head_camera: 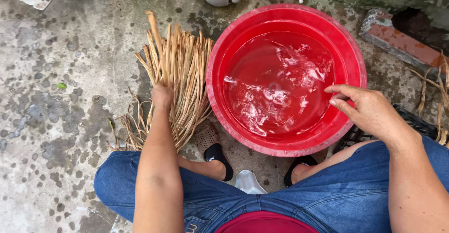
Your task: The person sits in front of a red basin of water and washes long dried plant strips one at a time, dipping and flexing each strip in the water and placing the washed strips onto a black plastic crate beside the basin.
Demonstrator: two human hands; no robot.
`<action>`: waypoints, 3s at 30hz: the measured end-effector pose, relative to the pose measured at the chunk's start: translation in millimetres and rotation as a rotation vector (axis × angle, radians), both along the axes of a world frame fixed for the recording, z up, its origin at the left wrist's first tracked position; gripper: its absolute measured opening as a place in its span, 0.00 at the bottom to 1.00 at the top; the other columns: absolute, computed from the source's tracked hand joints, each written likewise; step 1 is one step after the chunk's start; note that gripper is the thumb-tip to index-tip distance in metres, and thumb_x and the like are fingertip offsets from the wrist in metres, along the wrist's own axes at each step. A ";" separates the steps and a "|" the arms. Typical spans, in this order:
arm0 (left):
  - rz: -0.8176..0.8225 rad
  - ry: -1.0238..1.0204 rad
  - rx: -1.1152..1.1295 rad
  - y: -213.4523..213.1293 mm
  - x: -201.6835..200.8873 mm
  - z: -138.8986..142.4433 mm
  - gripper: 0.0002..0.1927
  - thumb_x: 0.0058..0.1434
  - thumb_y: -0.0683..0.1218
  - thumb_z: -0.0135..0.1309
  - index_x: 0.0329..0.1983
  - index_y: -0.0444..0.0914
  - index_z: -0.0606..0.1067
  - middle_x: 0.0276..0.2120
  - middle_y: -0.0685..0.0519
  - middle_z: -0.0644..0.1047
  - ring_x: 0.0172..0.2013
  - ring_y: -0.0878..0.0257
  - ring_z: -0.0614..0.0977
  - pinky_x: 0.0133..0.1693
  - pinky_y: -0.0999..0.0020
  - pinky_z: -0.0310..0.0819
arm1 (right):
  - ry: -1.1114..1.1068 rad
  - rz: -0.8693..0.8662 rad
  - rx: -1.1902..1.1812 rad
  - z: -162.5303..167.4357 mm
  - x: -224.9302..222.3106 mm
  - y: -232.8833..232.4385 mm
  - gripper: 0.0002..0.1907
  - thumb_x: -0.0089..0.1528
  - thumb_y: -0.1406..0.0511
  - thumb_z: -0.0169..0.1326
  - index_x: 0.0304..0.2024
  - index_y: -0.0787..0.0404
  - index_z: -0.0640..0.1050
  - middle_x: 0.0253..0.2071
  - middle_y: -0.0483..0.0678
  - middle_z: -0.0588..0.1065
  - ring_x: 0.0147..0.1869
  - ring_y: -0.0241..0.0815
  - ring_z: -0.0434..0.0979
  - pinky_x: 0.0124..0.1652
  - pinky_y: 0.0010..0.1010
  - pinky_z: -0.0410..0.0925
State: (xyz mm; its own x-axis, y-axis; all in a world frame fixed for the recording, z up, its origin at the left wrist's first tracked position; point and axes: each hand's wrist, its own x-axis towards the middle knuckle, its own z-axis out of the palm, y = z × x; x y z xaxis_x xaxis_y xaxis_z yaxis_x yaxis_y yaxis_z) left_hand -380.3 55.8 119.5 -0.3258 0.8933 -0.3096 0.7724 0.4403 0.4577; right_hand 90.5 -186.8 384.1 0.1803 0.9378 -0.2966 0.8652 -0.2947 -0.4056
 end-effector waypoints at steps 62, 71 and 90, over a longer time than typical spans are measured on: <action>-0.506 0.236 -0.405 5.3 -99.3 43.8 0.20 0.54 0.60 0.64 0.49 0.54 0.85 0.52 0.50 0.83 0.54 0.52 0.82 0.58 0.54 0.74 | 0.553 -1.088 0.922 -148.1 220.8 38.0 0.09 0.71 0.72 0.46 0.41 0.59 0.78 0.27 0.42 0.78 0.23 0.29 0.75 0.21 0.21 0.66; -0.277 0.348 -0.495 -22.0 -108.1 75.4 0.26 0.57 0.56 0.65 0.59 0.47 0.77 0.58 0.43 0.78 0.58 0.47 0.79 0.59 0.47 0.71 | 0.828 -1.300 1.136 -159.3 271.4 8.0 0.09 0.73 0.67 0.50 0.46 0.66 0.79 0.31 0.46 0.77 0.25 0.32 0.76 0.22 0.22 0.69; -0.971 0.281 -0.275 -113.7 128.8 168.5 0.35 0.62 0.61 0.56 0.71 0.51 0.63 0.59 0.47 0.74 0.55 0.51 0.80 0.57 0.54 0.74 | 0.341 -0.343 -0.661 -345.8 -26.6 42.3 0.21 0.68 0.58 0.51 0.61 0.59 0.75 0.37 0.53 0.82 0.29 0.41 0.78 0.27 0.33 0.71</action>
